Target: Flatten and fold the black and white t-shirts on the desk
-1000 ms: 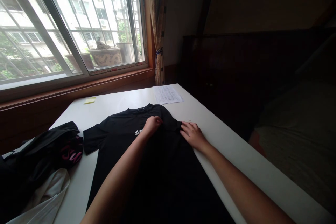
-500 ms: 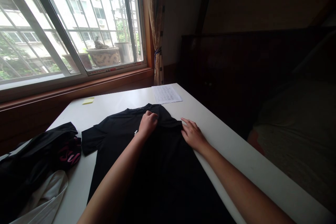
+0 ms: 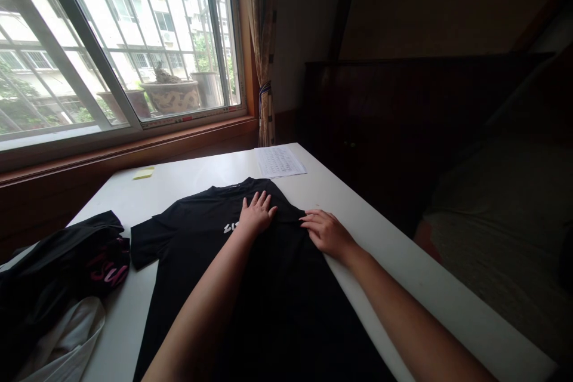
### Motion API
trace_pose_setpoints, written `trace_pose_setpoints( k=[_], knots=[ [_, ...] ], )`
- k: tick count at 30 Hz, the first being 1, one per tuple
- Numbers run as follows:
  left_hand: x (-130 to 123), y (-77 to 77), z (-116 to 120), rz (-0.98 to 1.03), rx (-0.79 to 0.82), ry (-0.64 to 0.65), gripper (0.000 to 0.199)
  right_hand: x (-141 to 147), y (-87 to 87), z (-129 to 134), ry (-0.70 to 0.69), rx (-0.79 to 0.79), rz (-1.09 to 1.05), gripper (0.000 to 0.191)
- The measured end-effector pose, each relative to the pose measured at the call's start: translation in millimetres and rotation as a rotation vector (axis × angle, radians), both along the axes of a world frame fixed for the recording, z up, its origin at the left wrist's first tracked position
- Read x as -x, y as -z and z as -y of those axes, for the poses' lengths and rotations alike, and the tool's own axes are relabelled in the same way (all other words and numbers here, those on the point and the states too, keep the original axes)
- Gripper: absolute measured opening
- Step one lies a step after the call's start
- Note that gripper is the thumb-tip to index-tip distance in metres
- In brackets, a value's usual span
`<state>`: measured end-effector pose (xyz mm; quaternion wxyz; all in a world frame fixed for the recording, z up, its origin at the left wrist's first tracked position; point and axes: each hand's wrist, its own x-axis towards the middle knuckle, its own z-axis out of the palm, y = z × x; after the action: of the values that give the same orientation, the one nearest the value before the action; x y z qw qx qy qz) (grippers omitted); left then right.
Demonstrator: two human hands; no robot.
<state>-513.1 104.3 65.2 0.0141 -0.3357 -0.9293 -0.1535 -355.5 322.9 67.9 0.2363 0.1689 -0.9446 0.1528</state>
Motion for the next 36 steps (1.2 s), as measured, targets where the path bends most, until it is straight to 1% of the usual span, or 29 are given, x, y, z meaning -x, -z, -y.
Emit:
trace_pose_setpoints(
  k=[3,5,7,9,11,13,15,18,23,26,31,36],
  knots=[
    [4.3,-3.1,2.3,-0.006,0.006,-0.092,0.058,-2.6,-3.8,1.5,0.035,0.053,-0.011,0.029],
    [2.6,-7.8,1.5,-0.041,-0.008,-0.115,0.057,-2.7,-5.1,3.2,0.046,0.063,-0.016,0.029],
    [-2.6,-12.7,-2.1,-0.090,-0.027,-0.064,0.055,-1.8,-5.5,4.7,0.023,0.050,-0.011,0.031],
    [-9.9,-15.6,-8.5,-0.123,-0.034,0.057,0.054,-0.6,-5.4,5.5,-0.022,0.038,-0.006,0.031],
    [-16.7,-15.2,-16.6,-0.121,-0.020,0.188,0.052,0.0,-5.0,5.6,-0.057,0.040,-0.004,0.029],
    [-20.2,-11.8,-23.9,-0.094,0.004,0.259,0.051,0.1,-4.2,5.3,-0.072,0.053,-0.007,0.027],
    [-18.6,-7.2,-27.1,-0.069,0.026,0.257,0.052,-0.2,-3.1,4.8,-0.064,0.076,-0.009,0.028],
    [-6.3,-1.9,-20.9,-0.047,0.051,0.178,0.055,-0.7,-1.1,4.1,-0.050,0.120,0.007,0.029],
    [23.0,0.6,11.2,-0.015,0.106,0.032,0.058,-0.3,1.4,3.1,-0.053,0.171,0.037,0.031],
    [32.8,-0.9,34.3,-0.005,0.142,0.007,0.057,0.1,1.8,3.0,-0.060,0.189,0.030,0.032],
    [36.2,-5.9,80.9,-0.027,0.180,0.014,0.055,-2.1,-0.8,4.5,-0.056,0.191,0.028,0.034],
    [33.3,-4.9,142.0,-0.051,0.201,-0.030,0.055,-3.0,-1.4,5.9,-0.055,0.187,0.012,0.034]
  ],
)
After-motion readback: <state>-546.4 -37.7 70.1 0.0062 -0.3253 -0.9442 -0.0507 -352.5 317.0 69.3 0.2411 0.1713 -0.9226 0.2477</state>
